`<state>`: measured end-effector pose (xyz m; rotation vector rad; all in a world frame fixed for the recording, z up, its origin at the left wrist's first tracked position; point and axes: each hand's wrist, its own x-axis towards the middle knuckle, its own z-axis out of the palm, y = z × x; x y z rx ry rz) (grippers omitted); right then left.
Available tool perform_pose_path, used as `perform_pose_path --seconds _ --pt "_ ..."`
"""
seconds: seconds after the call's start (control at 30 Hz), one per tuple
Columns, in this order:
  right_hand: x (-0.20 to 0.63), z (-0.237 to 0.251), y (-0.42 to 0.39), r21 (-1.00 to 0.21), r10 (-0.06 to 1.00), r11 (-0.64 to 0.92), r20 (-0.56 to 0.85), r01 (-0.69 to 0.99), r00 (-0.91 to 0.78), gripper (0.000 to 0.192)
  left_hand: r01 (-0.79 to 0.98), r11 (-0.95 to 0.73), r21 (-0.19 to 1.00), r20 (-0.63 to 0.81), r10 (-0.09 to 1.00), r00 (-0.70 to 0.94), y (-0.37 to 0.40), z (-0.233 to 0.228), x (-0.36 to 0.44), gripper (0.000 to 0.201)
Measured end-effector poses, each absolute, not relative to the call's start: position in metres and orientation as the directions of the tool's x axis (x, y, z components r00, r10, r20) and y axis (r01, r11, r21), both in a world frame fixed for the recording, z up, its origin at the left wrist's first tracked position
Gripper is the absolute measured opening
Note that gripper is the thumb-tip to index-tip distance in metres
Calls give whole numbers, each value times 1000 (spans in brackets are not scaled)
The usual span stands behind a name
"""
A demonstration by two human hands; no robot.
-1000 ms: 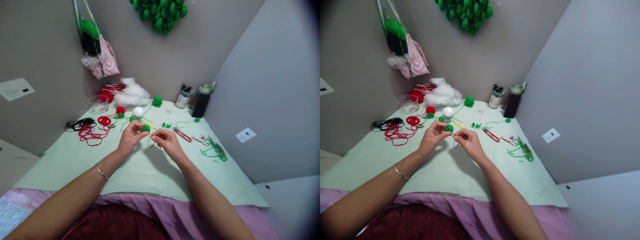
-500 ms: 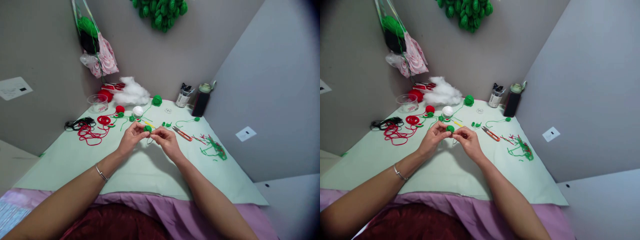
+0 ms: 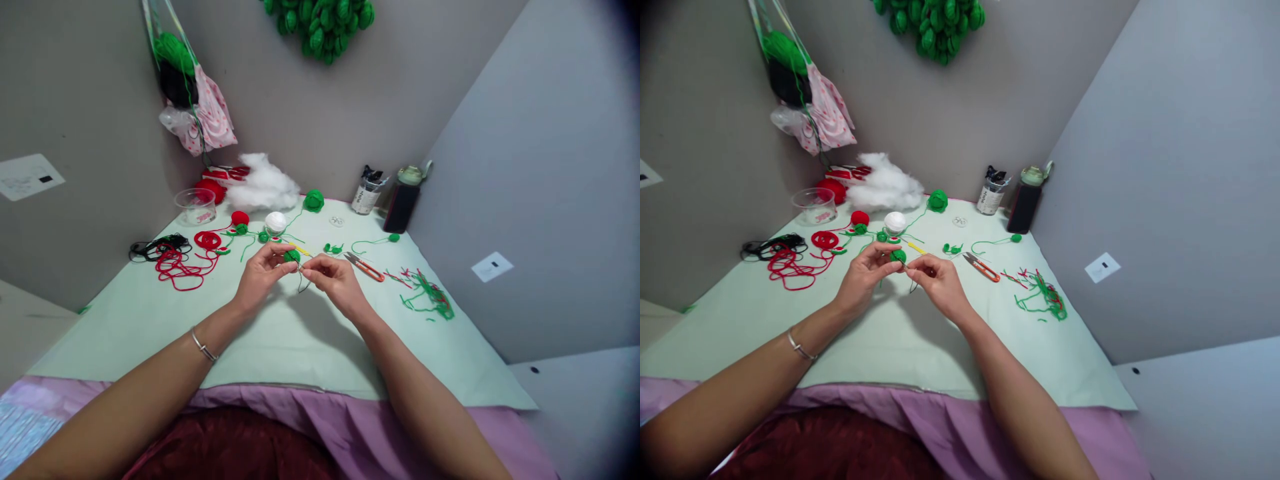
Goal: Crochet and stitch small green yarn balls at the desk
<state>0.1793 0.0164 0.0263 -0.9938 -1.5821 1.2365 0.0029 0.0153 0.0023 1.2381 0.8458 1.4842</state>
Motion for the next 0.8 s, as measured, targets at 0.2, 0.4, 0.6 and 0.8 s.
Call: perform_pose_path --seconds 0.2,0.4,0.6,0.8 --pt "181 27 16 -979 939 177 139 97 -313 27 -224 -269 937 276 961 -1 15 5 2 29" --pt "180 26 17 -979 937 186 153 77 -314 28 -266 -240 934 260 965 43 16 2 3 29" --pt "182 22 20 -981 924 190 171 23 -343 30 -348 -165 923 196 979 56 14 4 5 32" --pt "183 21 21 -977 918 212 195 12 -344 26 -385 -143 912 185 980 75 13 6 4 33"
